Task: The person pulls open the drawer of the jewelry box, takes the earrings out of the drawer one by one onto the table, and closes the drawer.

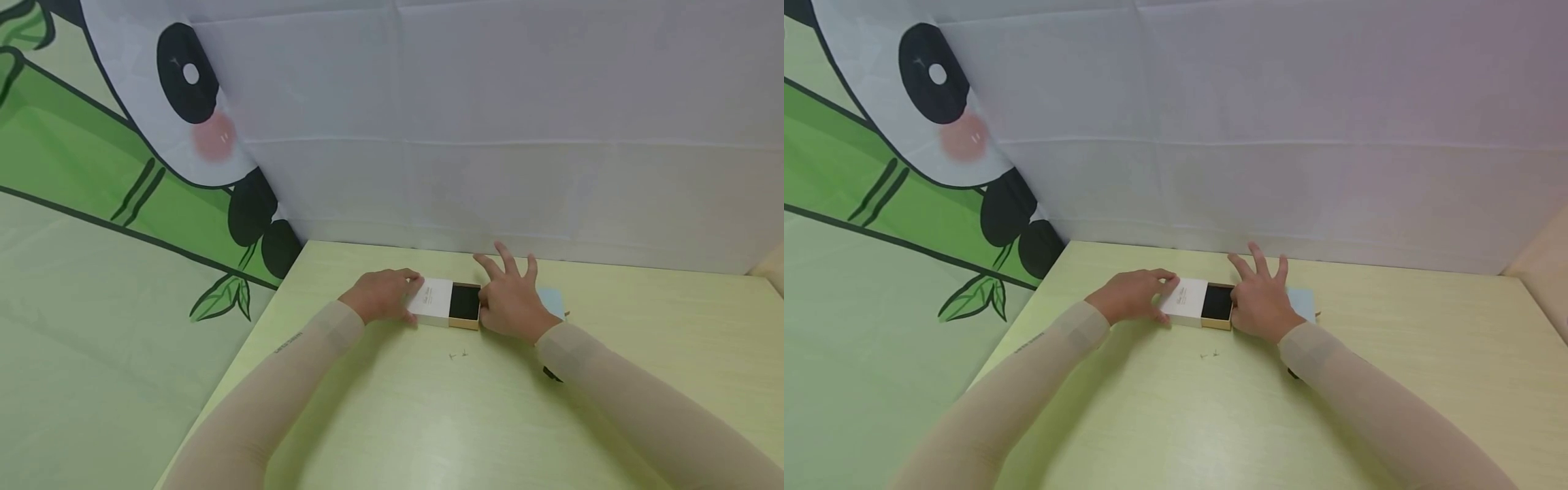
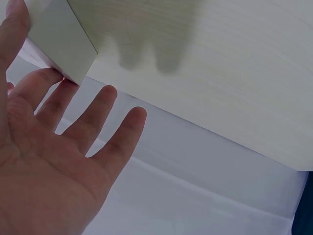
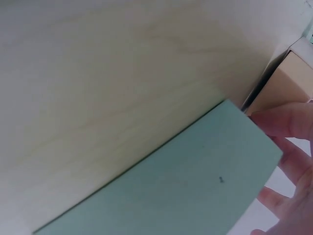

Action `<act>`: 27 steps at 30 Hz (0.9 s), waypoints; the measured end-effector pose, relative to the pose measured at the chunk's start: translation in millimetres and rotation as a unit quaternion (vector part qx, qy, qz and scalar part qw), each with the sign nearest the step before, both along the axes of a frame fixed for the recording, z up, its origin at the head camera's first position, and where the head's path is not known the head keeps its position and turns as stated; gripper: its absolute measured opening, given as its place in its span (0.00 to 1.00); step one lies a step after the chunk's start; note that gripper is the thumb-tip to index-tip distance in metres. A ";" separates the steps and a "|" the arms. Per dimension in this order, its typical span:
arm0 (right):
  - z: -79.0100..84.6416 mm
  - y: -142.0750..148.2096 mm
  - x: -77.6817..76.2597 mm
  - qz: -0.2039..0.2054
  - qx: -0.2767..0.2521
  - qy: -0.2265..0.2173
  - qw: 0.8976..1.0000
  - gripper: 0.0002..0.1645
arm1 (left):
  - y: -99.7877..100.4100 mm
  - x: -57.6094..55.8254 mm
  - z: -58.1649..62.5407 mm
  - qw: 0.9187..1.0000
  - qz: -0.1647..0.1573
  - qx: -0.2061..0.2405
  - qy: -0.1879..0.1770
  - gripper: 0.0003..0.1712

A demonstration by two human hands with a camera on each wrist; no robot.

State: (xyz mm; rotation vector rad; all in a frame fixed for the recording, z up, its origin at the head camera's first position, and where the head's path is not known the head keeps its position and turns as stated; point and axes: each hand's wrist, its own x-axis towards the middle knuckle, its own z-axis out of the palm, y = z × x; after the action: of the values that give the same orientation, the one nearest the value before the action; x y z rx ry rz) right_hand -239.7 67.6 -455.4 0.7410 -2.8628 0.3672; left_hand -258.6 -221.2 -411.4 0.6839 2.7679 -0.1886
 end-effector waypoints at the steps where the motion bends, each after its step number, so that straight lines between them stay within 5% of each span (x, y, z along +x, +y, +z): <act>1: 0.4 -0.3 0.3 0.001 0.000 0.002 1.000 0.21 | 0.0 0.1 0.1 1.000 0.000 0.000 0.000 0.62; 27: 1.7 -3.9 0.6 0.010 0.001 0.001 1.000 0.20 | -0.7 2.7 2.5 1.000 0.000 0.007 0.003 0.60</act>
State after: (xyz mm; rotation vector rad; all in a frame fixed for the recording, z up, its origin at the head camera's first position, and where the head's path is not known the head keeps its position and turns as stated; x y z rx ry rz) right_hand -239.1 63.7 -453.7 0.7711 -2.8556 0.3659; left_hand -255.9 -221.9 -409.0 0.6893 2.7773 -0.1716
